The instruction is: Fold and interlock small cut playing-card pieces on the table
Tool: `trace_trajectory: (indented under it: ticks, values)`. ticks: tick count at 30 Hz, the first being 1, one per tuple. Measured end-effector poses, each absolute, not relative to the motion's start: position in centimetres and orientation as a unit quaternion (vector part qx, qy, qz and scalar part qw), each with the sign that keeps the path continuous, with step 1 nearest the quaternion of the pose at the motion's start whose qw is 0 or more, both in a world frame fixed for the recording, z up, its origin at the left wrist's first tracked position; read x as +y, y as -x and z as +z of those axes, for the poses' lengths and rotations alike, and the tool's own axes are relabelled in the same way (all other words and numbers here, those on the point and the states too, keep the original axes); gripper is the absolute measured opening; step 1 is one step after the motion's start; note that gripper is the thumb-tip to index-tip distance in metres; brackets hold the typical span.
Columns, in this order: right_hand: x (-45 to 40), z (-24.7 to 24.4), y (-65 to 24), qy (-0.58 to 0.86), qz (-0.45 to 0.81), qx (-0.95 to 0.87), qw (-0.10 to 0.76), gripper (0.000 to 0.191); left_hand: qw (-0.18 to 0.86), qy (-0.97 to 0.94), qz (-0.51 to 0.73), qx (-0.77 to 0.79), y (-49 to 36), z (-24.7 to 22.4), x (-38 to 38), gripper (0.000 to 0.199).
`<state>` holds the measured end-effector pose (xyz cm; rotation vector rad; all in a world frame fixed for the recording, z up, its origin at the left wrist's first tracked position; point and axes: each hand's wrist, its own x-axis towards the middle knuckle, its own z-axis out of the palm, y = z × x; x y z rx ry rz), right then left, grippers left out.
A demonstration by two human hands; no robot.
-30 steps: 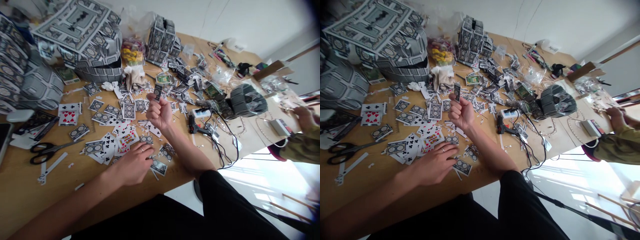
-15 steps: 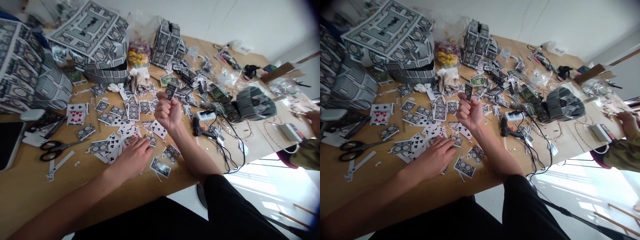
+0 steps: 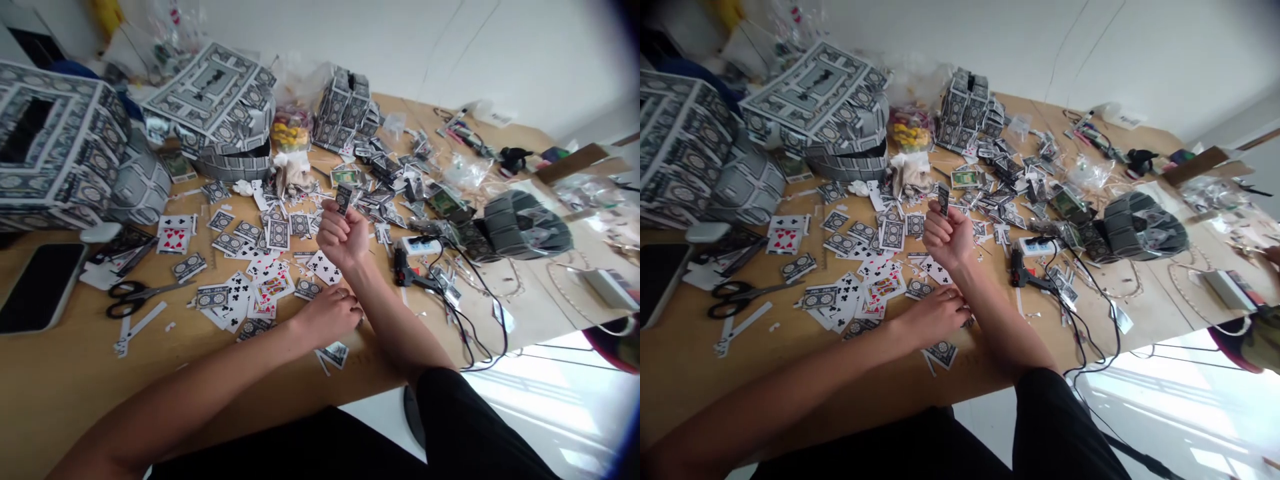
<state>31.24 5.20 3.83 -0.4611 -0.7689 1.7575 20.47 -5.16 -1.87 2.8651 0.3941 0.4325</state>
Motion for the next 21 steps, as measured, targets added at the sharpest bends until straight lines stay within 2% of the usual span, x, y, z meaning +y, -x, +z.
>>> trace_trajectory:
  ticks: [5,9,14,17,21]
  values:
    - [6.0,3.0,-30.4,0.296,0.708,-0.287,0.574,0.021,0.124,-0.958,0.185,0.181,-15.5,-0.7,-3.9,0.018]
    - [5.9,0.9,-28.6,0.373,0.675,-0.303,0.559,0.029,0.217,-0.879,0.306,0.294,-9.1,0.4,-0.8,0.028]
    - [5.3,-1.6,-26.9,0.416,0.655,-0.338,0.533,0.043,0.377,-0.664,0.435,0.477,-4.8,0.9,3.7,0.032]
    - [5.1,-2.2,-26.7,0.423,0.655,-0.339,0.526,0.044,0.452,-0.607,0.438,0.485,-4.6,0.4,4.6,0.038]
    - [4.9,-3.0,-26.7,0.430,0.647,-0.365,0.513,0.043,0.491,-0.596,0.428,0.470,-5.1,-0.6,4.5,0.034]
